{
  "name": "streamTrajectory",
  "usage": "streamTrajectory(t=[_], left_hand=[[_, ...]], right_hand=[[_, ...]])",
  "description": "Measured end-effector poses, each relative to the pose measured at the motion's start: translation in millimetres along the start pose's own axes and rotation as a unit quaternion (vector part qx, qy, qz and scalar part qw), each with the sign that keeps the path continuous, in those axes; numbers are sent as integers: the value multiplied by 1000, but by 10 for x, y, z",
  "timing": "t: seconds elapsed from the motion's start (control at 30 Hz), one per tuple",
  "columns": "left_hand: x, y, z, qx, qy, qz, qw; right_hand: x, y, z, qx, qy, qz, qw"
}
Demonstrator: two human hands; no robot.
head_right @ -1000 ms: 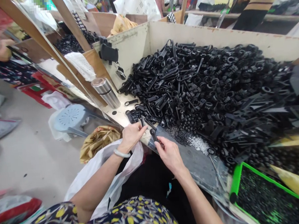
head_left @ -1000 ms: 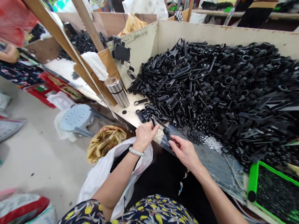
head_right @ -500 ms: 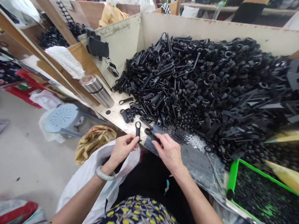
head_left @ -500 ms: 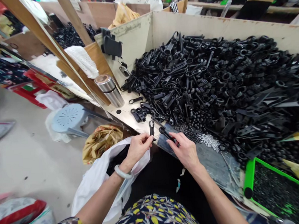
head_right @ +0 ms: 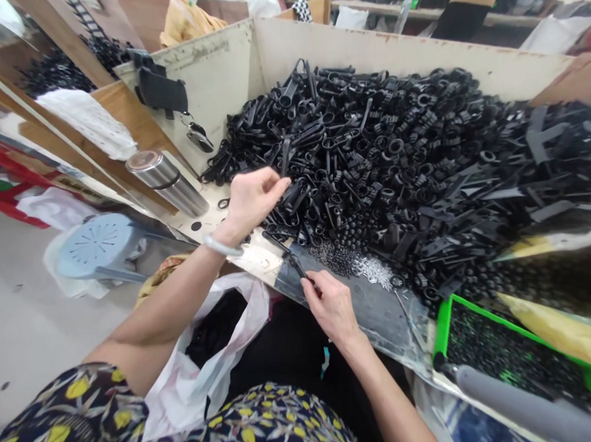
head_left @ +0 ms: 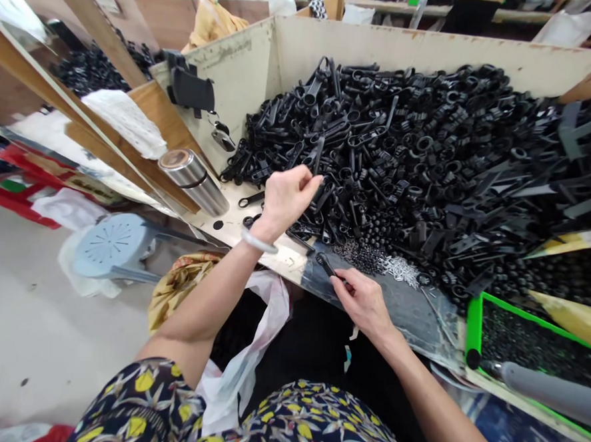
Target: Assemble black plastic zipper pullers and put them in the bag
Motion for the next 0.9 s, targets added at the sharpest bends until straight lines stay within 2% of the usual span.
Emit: streamTrajectory(t=[0.07, 0.1, 0.17, 0.2, 0.27, 0.33, 0.37, 0.43, 0.53, 0.6, 0.67, 0.73, 0.8, 0.9], left_hand=[[74, -140, 16, 10, 20, 0, 1000], [105, -100, 19, 11, 42, -7, 999], [150, 210, 62, -8, 112, -37, 993], [180, 465, 148, -54, 163, -56, 984], [238, 1118, 424, -186, 269, -126, 937], [325, 1800, 716, -295, 366, -219, 855], [375, 2060, 822, -313, 406, -256, 819], [443, 2358, 957, -291, 467, -311, 775], [452, 2423, 1044, -245, 512, -357, 742], [421, 2387, 1064, -257, 514, -379, 726], [382, 2358, 1060, -280, 507, -393, 714], [376, 2337, 1049, -296, 514, -392, 703], [401, 2322, 1041, -306, 529, -385, 691], [438, 2302, 1027, -314, 526, -376, 695]], right_hand=[[-3, 77, -101, 22, -3, 8, 1000], [-4, 127, -162, 35, 6, 10, 999], [-10, 247, -289, 62, 44, 11, 997], [-15, 311, -346, 73, 67, 13, 995], [-38, 428, -414, 83, 105, 16, 991], [-78, 515, -408, 74, 121, 15, 990], [-101, 547, -382, 66, 123, 14, 990], [-130, 592, -302, 45, 108, 22, 993], [-116, 641, -210, 26, 17, 55, 998], [-47, 668, -192, 21, -114, 99, 988], [69, 693, -181, 12, -264, 162, 951], [192, 707, -188, 3, -365, 221, 904], [310, 688, -268, 22, -390, 250, 886], [455, 597, -454, 83, -357, 247, 897]])
Point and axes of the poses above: each hand's wrist, its own y-axis away from the middle knuckle, its own z-axis out of the palm, x = y × z, the point moved 7 cm from there along -y, towards the middle knuckle, and after that the axes turned 8 degrees about -y, right-handed, at the moved point
